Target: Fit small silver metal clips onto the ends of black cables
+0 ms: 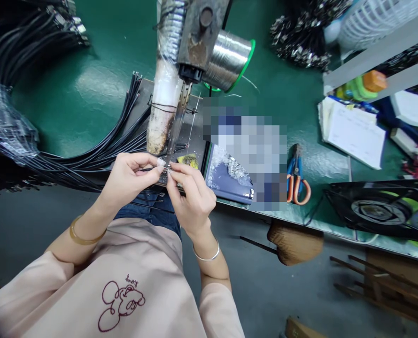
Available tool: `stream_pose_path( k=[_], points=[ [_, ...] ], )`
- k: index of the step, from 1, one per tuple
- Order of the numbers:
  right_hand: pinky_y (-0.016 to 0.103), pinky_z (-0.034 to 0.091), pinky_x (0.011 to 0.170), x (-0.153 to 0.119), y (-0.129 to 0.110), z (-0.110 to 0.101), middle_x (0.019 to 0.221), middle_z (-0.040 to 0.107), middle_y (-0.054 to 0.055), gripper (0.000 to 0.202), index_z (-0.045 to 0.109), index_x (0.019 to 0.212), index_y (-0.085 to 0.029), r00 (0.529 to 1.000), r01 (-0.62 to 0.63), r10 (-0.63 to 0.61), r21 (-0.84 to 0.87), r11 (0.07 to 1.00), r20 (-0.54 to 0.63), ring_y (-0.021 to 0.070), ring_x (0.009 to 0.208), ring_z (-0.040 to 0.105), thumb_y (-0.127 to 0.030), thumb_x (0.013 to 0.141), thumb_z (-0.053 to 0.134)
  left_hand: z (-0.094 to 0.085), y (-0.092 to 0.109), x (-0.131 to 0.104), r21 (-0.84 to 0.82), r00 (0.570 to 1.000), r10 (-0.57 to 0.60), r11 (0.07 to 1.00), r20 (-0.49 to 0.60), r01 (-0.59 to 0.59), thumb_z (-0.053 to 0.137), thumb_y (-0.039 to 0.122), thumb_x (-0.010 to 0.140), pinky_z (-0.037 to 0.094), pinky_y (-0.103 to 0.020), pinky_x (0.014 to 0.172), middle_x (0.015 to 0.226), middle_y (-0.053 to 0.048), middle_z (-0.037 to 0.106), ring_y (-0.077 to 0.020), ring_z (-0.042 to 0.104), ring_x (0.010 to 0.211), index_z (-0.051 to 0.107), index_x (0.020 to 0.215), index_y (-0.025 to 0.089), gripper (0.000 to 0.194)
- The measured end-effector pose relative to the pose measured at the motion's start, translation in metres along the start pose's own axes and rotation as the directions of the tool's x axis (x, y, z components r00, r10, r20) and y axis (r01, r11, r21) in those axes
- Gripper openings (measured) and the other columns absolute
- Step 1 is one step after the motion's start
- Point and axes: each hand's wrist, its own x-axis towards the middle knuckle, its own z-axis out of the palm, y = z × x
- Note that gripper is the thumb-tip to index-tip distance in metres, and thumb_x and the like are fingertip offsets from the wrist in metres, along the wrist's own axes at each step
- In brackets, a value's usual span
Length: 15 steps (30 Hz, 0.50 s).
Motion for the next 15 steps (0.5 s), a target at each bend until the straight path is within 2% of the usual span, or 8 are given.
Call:
stream_pose_path(
  k=[4, 11, 15],
  points=[
    [0.027, 0.063, 0.08, 0.0009, -0.0022, -0.0017, 0.096, 0.079, 0.001, 0.021, 0.067, 0.093, -0.025, 1.0, -0.006, 0.006, -0.011, 1.0, -0.008, 0.015, 0.087, 0.077, -0.005, 0.086, 0.071, 0.0001, 0.0039, 0.0003, 0.001, 1.0, -0.008, 1.0, -0.011, 0.008, 0.068, 0.02, 0.066, 0.035, -0.017, 0.044, 0.055, 0.004, 0.056, -0.0044, 0.036, 0.048, 0.07, 0.064, 0.013, 0.008],
    [0.028, 0.064, 0.077, -0.002, -0.0018, -0.0042, 0.097, 0.08, 0.003, 0.018, 0.062, 0.089, -0.024, 0.997, 0.057, -0.057, -0.017, 0.998, 0.043, 0.0161, 0.086, 0.078, -0.008, 0.088, 0.069, -0.0059, -0.0024, 0.0029, 0.037, 0.998, -0.052, 0.998, 0.043, 0.05, 0.067, 0.021, 0.067, 0.038, -0.018, 0.049, 0.061, -0.001, 0.063, -0.0075, 0.046, 0.053, 0.073, 0.064, 0.012, 0.011],
    [0.028, 0.063, 0.079, -0.0035, -0.0014, -0.0048, 0.093, 0.079, 0.002, 0.016, 0.061, 0.091, -0.024, 0.999, 0.019, -0.019, 0.02, 1.0, 0.03, 0.0162, 0.088, 0.078, -0.009, 0.089, 0.067, -0.0068, -0.0023, 0.0008, 0.054, 0.998, -0.035, 0.998, 0.056, 0.032, 0.066, 0.022, 0.069, 0.038, -0.019, 0.05, 0.061, -0.001, 0.063, -0.0079, 0.046, 0.055, 0.073, 0.066, 0.012, 0.013]
  ],
)
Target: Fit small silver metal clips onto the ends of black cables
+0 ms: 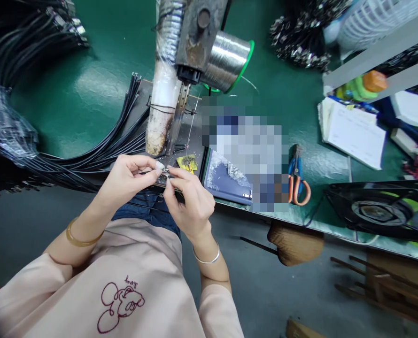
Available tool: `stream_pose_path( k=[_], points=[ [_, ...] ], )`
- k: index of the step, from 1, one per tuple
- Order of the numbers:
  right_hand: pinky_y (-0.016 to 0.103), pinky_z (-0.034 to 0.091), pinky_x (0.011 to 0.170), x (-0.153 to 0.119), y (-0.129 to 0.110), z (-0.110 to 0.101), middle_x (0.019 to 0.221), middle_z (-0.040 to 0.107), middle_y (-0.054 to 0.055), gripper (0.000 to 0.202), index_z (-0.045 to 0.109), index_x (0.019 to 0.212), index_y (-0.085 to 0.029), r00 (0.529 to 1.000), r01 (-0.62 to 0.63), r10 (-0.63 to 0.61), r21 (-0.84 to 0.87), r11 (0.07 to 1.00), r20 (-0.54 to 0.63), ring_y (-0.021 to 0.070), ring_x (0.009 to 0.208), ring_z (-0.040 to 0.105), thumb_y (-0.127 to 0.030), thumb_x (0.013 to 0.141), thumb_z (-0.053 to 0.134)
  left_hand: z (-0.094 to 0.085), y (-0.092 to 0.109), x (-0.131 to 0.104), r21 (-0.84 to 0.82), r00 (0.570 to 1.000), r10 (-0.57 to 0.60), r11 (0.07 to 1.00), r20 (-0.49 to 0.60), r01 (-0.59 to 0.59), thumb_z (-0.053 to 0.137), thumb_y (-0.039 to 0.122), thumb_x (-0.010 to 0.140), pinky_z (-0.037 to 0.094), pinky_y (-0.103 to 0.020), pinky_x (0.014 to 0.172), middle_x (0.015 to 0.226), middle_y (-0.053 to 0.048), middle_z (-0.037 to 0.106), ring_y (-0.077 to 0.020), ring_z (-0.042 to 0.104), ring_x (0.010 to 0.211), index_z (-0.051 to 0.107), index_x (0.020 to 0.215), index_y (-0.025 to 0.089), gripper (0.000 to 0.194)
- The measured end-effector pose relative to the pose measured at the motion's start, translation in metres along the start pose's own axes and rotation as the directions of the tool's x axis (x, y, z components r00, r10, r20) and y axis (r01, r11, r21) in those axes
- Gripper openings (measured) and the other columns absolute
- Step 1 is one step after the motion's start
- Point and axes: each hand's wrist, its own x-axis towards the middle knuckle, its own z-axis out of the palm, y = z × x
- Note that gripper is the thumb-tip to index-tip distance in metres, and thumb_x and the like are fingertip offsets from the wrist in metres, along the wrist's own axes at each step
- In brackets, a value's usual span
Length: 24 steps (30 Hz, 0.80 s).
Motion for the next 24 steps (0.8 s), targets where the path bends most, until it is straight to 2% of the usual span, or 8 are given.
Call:
stream_pose_path(
  k=[5, 10, 13, 15, 17, 20, 22, 24],
  points=[
    [0.024, 0.062, 0.076, 0.0, -0.001, -0.003, 0.092, 0.077, 0.001, 0.012, 0.062, 0.093, -0.023, 0.987, -0.158, 0.155, 0.082, 0.984, 0.037, 0.014, 0.086, 0.077, -0.012, 0.092, 0.066, 0.002, 0.001, -0.011, 0.073, 0.997, 0.047, 0.996, 0.061, -0.051, 0.065, 0.024, 0.078, 0.037, -0.02, 0.05, 0.062, -0.002, 0.064, -0.0081, 0.046, 0.054, 0.073, 0.071, 0.011, 0.016],
    [0.023, 0.061, 0.072, 0.0, -0.002, -0.008, 0.084, 0.072, -0.002, 0.01, 0.062, 0.088, -0.022, 0.957, -0.289, 0.284, 0.24, 0.927, 0.056, 0.0125, 0.081, 0.075, -0.014, 0.093, 0.066, 0.0, -0.004, -0.025, 0.132, 0.987, 0.159, 0.978, 0.029, -0.162, 0.072, 0.025, 0.082, 0.045, -0.021, 0.058, 0.074, -0.004, 0.072, -0.0105, 0.056, 0.061, 0.076, 0.086, 0.014, 0.012],
    [0.02, 0.06, 0.067, 0.0, -0.003, -0.009, 0.082, 0.071, -0.003, 0.01, 0.062, 0.086, -0.022, 0.948, -0.318, 0.303, 0.314, 0.895, 0.098, 0.0118, 0.076, 0.074, -0.015, 0.092, 0.067, -0.004, -0.004, -0.027, 0.054, 0.988, 0.121, 0.991, 0.096, -0.126, 0.068, 0.027, 0.087, 0.045, -0.02, 0.055, 0.064, -0.002, 0.067, -0.01, 0.055, 0.057, 0.073, 0.078, 0.013, 0.017],
    [0.022, 0.061, 0.068, -0.001, -0.004, -0.008, 0.082, 0.073, -0.002, 0.01, 0.063, 0.087, -0.022, 0.961, -0.277, 0.262, 0.296, 0.914, 0.09, 0.0132, 0.079, 0.075, -0.014, 0.092, 0.067, -0.006, -0.004, -0.026, -0.017, 0.986, 0.058, 0.998, 0.156, -0.056, 0.066, 0.029, 0.088, 0.044, -0.02, 0.052, 0.057, -0.001, 0.061, -0.0093, 0.053, 0.052, 0.07, 0.074, 0.013, 0.021],
    [0.024, 0.061, 0.068, -0.004, -0.004, -0.008, 0.083, 0.074, -0.001, 0.009, 0.066, 0.089, -0.022, 0.974, -0.226, 0.217, 0.225, 0.948, 0.063, 0.0139, 0.077, 0.075, -0.014, 0.092, 0.067, -0.007, -0.003, -0.024, -0.057, 0.982, 0.019, 0.998, 0.186, -0.008, 0.067, 0.031, 0.087, 0.042, -0.019, 0.049, 0.054, 0.001, 0.058, -0.0086, 0.05, 0.05, 0.068, 0.074, 0.013, 0.022],
    [0.021, 0.055, 0.054, -0.01, -0.002, -0.008, 0.079, 0.073, -0.003, 0.007, 0.071, 0.093, -0.024, 0.98, -0.192, 0.196, 0.112, 0.975, -0.025, 0.0103, 0.057, 0.068, -0.018, 0.094, 0.067, -0.006, -0.003, -0.023, -0.102, 0.984, -0.004, 0.995, 0.18, 0.023, 0.071, 0.033, 0.084, 0.036, -0.018, 0.045, 0.052, 0.003, 0.051, -0.0071, 0.044, 0.047, 0.067, 0.077, 0.013, 0.021],
    [0.02, 0.047, 0.044, -0.013, -0.001, -0.008, 0.073, 0.07, -0.004, 0.007, 0.072, 0.096, -0.024, 0.968, -0.204, 0.214, 0.089, 0.975, -0.13, 0.0078, 0.046, 0.06, -0.022, 0.094, 0.066, -0.005, -0.002, -0.022, -0.131, 0.988, -0.009, 0.991, 0.154, 0.03, 0.072, 0.033, 0.081, 0.032, -0.018, 0.043, 0.052, 0.005, 0.048, -0.006, 0.04, 0.046, 0.067, 0.078, 0.013, 0.02],
    [0.019, 0.043, 0.04, -0.015, 0.0, -0.006, 0.07, 0.068, -0.005, 0.006, 0.071, 0.097, -0.023, 0.944, -0.22, 0.239, 0.108, 0.97, -0.228, 0.0072, 0.043, 0.058, -0.022, 0.094, 0.067, -0.004, -0.003, -0.022, -0.151, 0.99, -0.014, 0.988, 0.137, 0.035, 0.073, 0.032, 0.08, 0.029, -0.017, 0.043, 0.052, 0.006, 0.046, -0.0053, 0.037, 0.045, 0.066, 0.08, 0.014, 0.019]
  ],
)
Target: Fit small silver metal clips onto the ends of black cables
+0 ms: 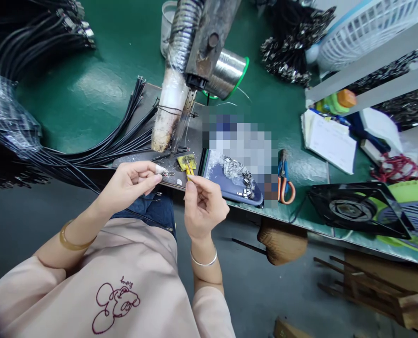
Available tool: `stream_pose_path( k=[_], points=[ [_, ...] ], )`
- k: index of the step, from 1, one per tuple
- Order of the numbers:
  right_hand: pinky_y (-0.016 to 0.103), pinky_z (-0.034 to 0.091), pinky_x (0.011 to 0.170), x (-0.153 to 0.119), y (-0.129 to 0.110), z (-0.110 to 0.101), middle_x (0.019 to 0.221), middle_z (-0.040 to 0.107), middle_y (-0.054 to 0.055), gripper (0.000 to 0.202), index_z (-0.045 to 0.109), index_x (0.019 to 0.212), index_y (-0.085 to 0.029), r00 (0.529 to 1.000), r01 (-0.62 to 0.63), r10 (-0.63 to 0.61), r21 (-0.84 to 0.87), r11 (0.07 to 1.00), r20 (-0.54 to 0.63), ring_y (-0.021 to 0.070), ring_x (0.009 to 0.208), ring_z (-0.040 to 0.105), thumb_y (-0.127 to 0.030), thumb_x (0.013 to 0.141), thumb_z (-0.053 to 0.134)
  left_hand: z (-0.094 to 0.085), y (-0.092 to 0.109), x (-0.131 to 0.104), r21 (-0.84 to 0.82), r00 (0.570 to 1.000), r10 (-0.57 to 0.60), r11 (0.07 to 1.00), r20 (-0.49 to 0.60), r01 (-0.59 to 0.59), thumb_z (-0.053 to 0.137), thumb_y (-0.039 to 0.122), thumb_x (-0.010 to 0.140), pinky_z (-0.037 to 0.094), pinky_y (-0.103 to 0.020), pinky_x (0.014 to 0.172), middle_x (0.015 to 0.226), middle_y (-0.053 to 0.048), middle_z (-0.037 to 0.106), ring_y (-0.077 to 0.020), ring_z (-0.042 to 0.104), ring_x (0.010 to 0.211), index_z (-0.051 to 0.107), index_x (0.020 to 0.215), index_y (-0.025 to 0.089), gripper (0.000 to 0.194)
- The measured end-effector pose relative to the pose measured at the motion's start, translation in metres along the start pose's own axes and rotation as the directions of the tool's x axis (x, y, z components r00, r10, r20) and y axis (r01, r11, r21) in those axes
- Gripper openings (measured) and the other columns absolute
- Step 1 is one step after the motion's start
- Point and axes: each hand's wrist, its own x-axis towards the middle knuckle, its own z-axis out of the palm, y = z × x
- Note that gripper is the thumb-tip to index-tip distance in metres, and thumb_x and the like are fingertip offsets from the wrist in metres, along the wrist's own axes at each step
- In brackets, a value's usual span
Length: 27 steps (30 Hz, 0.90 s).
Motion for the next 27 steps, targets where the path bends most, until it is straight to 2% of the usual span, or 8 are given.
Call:
stream_pose_path(
  k=[2, 5, 8, 11, 17, 19, 24, 27],
  points=[
    [0.019, 0.048, 0.044, -0.001, 0.001, 0.002, 0.071, 0.068, -0.005, 0.006, 0.069, 0.097, -0.023, 1.0, -0.007, 0.008, 0.033, 0.999, -0.023, 0.0083, 0.048, 0.062, -0.02, 0.093, 0.068, 0.0, -0.001, 0.001, -0.005, 1.0, -0.009, 1.0, 0.0, 0.009, 0.073, 0.031, 0.08, 0.029, -0.018, 0.043, 0.052, 0.006, 0.046, -0.0054, 0.037, 0.045, 0.066, 0.081, 0.014, 0.018],
    [0.025, 0.061, 0.065, 0.001, 0.0, 0.007, 0.085, 0.075, -0.001, 0.01, 0.067, 0.093, -0.023, 0.993, 0.061, -0.063, 0.028, 0.998, 0.103, 0.0147, 0.074, 0.075, -0.014, 0.089, 0.071, -0.001, -0.003, 0.002, 0.005, 1.0, -0.021, 1.0, 0.005, 0.02, 0.073, 0.031, 0.081, 0.03, -0.018, 0.043, 0.052, 0.005, 0.046, -0.0061, 0.038, 0.045, 0.068, 0.083, 0.013, 0.019],
    [0.031, 0.064, 0.078, 0.004, -0.001, 0.012, 0.094, 0.079, 0.002, 0.015, 0.068, 0.092, -0.023, 0.973, 0.16, -0.153, -0.026, 0.987, 0.172, 0.0174, 0.089, 0.077, -0.01, 0.088, 0.071, -0.001, -0.004, 0.005, 0.036, 1.0, 0.003, 0.999, -0.012, -0.003, 0.074, 0.031, 0.08, 0.03, -0.019, 0.042, 0.053, 0.005, 0.047, -0.006, 0.038, 0.044, 0.071, 0.084, 0.013, 0.018],
    [0.031, 0.064, 0.08, 0.006, -0.001, 0.015, 0.095, 0.08, 0.001, 0.017, 0.069, 0.093, -0.024, 0.97, 0.199, -0.19, -0.043, 0.979, 0.154, 0.0168, 0.087, 0.078, -0.008, 0.087, 0.071, -0.001, -0.004, 0.007, 0.071, 0.997, 0.053, 0.996, -0.049, -0.05, 0.074, 0.029, 0.079, 0.031, -0.02, 0.044, 0.056, 0.003, 0.051, -0.0063, 0.039, 0.046, 0.072, 0.083, 0.013, 0.017],
    [0.026, 0.064, 0.071, 0.004, 0.001, 0.017, 0.093, 0.08, 0.002, 0.014, 0.068, 0.09, -0.022, 0.982, 0.068, -0.071, 0.022, 0.997, 0.175, 0.0159, 0.086, 0.078, -0.009, 0.087, 0.071, 0.001, -0.006, 0.007, 0.159, 0.986, 0.095, 0.985, -0.136, -0.073, 0.071, 0.027, 0.079, 0.029, -0.02, 0.044, 0.053, 0.005, 0.048, -0.0065, 0.039, 0.045, 0.07, 0.083, 0.013, 0.014],
    [0.025, 0.064, 0.074, 0.005, 0.001, 0.017, 0.093, 0.081, 0.002, 0.016, 0.068, 0.09, -0.022, 0.981, 0.097, -0.097, 0.009, 0.995, 0.17, 0.0153, 0.086, 0.078, -0.007, 0.087, 0.072, 0.002, -0.006, 0.006, 0.18, 0.987, 0.095, 0.981, -0.127, -0.071, 0.07, 0.027, 0.079, 0.029, -0.021, 0.044, 0.053, 0.004, 0.048, -0.0069, 0.039, 0.046, 0.07, 0.082, 0.013, 0.014],
    [0.026, 0.065, 0.081, 0.008, 0.001, 0.016, 0.098, 0.082, 0.005, 0.019, 0.067, 0.093, -0.022, 0.949, 0.269, -0.253, -0.061, 0.961, 0.189, 0.0158, 0.088, 0.079, -0.005, 0.086, 0.072, 0.002, -0.006, 0.006, 0.183, 0.99, 0.079, 0.981, -0.114, -0.057, 0.069, 0.027, 0.08, 0.027, -0.022, 0.044, 0.053, 0.005, 0.046, -0.0069, 0.036, 0.046, 0.071, 0.084, 0.013, 0.015],
    [0.027, 0.065, 0.081, 0.01, 0.001, 0.015, 0.099, 0.081, 0.005, 0.019, 0.066, 0.093, -0.022, 0.947, 0.269, -0.253, -0.062, 0.961, 0.196, 0.0165, 0.089, 0.079, -0.006, 0.087, 0.071, 0.002, -0.005, 0.007, 0.165, 0.992, 0.076, 0.985, -0.101, -0.059, 0.069, 0.028, 0.082, 0.027, -0.021, 0.044, 0.053, 0.006, 0.043, -0.0067, 0.035, 0.046, 0.069, 0.087, 0.013, 0.016]
  ],
)
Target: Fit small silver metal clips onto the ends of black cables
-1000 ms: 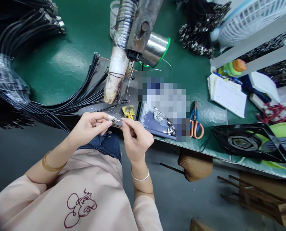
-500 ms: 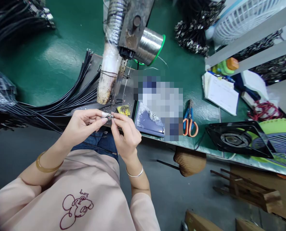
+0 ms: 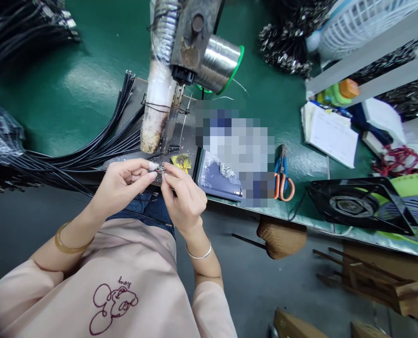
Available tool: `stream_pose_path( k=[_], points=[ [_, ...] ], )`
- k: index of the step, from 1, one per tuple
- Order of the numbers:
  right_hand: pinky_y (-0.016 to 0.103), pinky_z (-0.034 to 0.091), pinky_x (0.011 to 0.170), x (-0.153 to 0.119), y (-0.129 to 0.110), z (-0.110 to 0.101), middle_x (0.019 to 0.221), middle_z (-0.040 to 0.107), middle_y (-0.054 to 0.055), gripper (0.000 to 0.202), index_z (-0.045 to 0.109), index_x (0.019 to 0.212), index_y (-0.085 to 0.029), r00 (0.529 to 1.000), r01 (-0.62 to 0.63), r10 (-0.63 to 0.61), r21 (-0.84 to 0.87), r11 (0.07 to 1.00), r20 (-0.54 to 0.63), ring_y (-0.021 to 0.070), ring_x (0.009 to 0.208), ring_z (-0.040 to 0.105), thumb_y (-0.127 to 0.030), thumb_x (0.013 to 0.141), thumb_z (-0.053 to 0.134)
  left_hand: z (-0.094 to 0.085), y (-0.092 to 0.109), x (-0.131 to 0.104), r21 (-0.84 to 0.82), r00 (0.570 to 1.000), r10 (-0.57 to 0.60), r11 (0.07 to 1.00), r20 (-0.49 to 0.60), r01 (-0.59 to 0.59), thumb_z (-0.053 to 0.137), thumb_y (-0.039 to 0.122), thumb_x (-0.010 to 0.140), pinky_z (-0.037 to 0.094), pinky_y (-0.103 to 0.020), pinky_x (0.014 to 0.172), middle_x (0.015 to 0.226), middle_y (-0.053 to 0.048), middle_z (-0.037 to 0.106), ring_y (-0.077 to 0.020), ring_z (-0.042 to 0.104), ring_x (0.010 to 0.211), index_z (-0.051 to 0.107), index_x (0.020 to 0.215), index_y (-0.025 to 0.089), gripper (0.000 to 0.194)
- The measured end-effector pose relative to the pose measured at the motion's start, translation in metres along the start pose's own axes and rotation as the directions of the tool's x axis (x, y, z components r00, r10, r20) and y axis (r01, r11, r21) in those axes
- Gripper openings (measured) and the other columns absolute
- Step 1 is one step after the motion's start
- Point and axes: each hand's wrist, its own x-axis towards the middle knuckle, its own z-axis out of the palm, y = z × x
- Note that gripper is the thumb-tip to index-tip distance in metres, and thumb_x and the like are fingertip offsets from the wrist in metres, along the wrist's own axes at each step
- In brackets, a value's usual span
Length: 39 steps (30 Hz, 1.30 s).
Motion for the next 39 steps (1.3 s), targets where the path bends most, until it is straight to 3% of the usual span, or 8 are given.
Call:
stream_pose_path(
  k=[5, 13, 17, 24, 32, 34, 39],
  points=[
    [0.029, 0.064, 0.08, 0.001, 0.0, 0.0, 0.098, 0.081, 0.003, 0.016, 0.066, 0.091, -0.023, 0.997, -0.074, 0.074, 0.044, 0.996, 0.004, 0.0169, 0.09, 0.079, -0.008, 0.088, 0.071, 0.0, 0.001, 0.001, 0.01, 0.999, 0.008, 1.0, 0.041, -0.008, 0.065, 0.029, 0.085, 0.025, -0.021, 0.044, 0.054, 0.008, 0.038, -0.0066, 0.033, 0.045, 0.063, 0.088, 0.014, 0.016],
    [0.029, 0.064, 0.083, 0.004, 0.001, 0.0, 0.098, 0.081, 0.002, 0.017, 0.068, 0.091, -0.023, 0.996, -0.086, 0.086, 0.062, 0.994, 0.008, 0.0164, 0.091, 0.078, -0.008, 0.087, 0.072, 0.001, 0.001, 0.002, 0.022, 0.998, 0.055, 0.998, 0.03, -0.056, 0.061, 0.026, 0.087, 0.024, -0.02, 0.045, 0.057, 0.008, 0.034, -0.0061, 0.028, 0.049, 0.062, 0.088, 0.013, 0.013],
    [0.028, 0.064, 0.082, 0.006, 0.0, -0.001, 0.098, 0.081, 0.002, 0.018, 0.067, 0.091, -0.024, 0.999, -0.052, 0.052, 0.033, 0.998, 0.004, 0.0162, 0.09, 0.079, -0.007, 0.086, 0.073, 0.0, 0.002, 0.002, 0.05, 0.997, 0.065, 0.997, 0.03, -0.067, 0.062, 0.026, 0.087, 0.023, -0.021, 0.046, 0.058, 0.008, 0.033, -0.0062, 0.028, 0.049, 0.062, 0.088, 0.013, 0.013],
    [0.023, 0.064, 0.078, 0.001, -0.001, -0.006, 0.097, 0.081, 0.007, 0.018, 0.061, 0.089, -0.021, 0.997, 0.054, -0.054, -0.013, 0.998, 0.063, 0.015, 0.087, 0.079, -0.006, 0.087, 0.07, -0.005, -0.002, 0.001, 0.027, 0.992, -0.022, 0.999, 0.123, 0.019, 0.06, 0.03, 0.089, 0.021, -0.021, 0.046, 0.059, 0.008, 0.033, -0.0064, 0.027, 0.05, 0.061, 0.085, 0.013, 0.017],
    [0.025, 0.062, 0.076, 0.001, 0.0, -0.016, 0.09, 0.079, 0.0, 0.013, 0.064, 0.092, -0.023, 0.975, -0.194, 0.181, 0.105, 0.975, 0.126, 0.0137, 0.086, 0.077, -0.011, 0.091, 0.068, 0.002, 0.001, -0.01, 0.131, 0.993, 0.043, 0.99, 0.107, -0.057, 0.062, 0.027, 0.088, 0.029, -0.021, 0.05, 0.058, 0.006, 0.044, -0.0066, 0.035, 0.051, 0.067, 0.091, 0.012, 0.015],
    [0.025, 0.063, 0.074, -0.001, -0.001, -0.019, 0.09, 0.078, -0.001, 0.012, 0.066, 0.091, -0.023, 0.97, -0.237, 0.226, 0.14, 0.961, 0.092, 0.014, 0.085, 0.077, -0.012, 0.091, 0.069, 0.004, 0.001, -0.012, 0.145, 0.995, 0.054, 0.987, 0.08, -0.065, 0.063, 0.027, 0.088, 0.03, -0.022, 0.05, 0.058, 0.005, 0.047, -0.0067, 0.037, 0.051, 0.068, 0.092, 0.012, 0.017],
    [0.02, 0.049, 0.044, -0.012, -0.005, -0.029, 0.073, 0.071, -0.004, 0.004, 0.071, 0.094, -0.024, 0.944, -0.301, 0.324, 0.232, 0.925, -0.066, 0.0079, 0.048, 0.063, -0.021, 0.093, 0.068, 0.002, 0.003, -0.012, -0.091, 0.992, -0.057, 0.994, 0.114, 0.068, 0.062, 0.03, 0.088, 0.026, -0.021, 0.045, 0.051, 0.007, 0.044, -0.0062, 0.037, 0.045, 0.065, 0.089, 0.012, 0.018]
  ],
)
